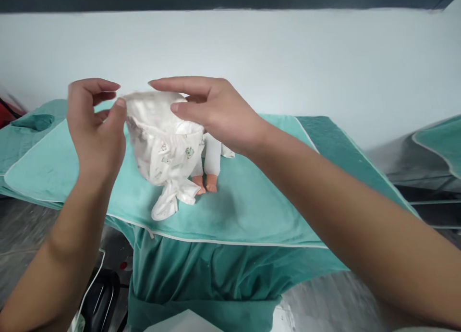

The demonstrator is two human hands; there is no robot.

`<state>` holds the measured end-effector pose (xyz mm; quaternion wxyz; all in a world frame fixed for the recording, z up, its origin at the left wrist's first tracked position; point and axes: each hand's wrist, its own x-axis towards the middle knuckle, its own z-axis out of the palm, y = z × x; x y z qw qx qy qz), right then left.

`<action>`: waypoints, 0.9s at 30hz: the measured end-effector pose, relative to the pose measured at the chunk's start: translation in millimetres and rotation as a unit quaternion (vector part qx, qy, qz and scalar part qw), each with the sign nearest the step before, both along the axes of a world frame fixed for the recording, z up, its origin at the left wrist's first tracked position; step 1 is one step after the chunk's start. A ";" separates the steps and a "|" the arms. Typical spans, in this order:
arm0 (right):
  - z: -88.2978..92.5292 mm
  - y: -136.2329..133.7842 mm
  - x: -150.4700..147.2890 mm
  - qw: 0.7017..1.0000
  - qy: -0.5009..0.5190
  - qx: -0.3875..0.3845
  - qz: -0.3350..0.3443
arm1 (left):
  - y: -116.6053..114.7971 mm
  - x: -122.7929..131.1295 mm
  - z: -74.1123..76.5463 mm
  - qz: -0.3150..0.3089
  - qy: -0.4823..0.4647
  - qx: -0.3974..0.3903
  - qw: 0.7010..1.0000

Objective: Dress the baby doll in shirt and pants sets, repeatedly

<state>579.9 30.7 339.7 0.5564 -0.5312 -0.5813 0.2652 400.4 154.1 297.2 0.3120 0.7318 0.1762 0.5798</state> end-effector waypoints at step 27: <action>-27.3 -10.4 20.4 0.994 0.102 -0.034 -0.011 | -16.6 10.3 -22.5 -0.222 0.113 -0.230 0.941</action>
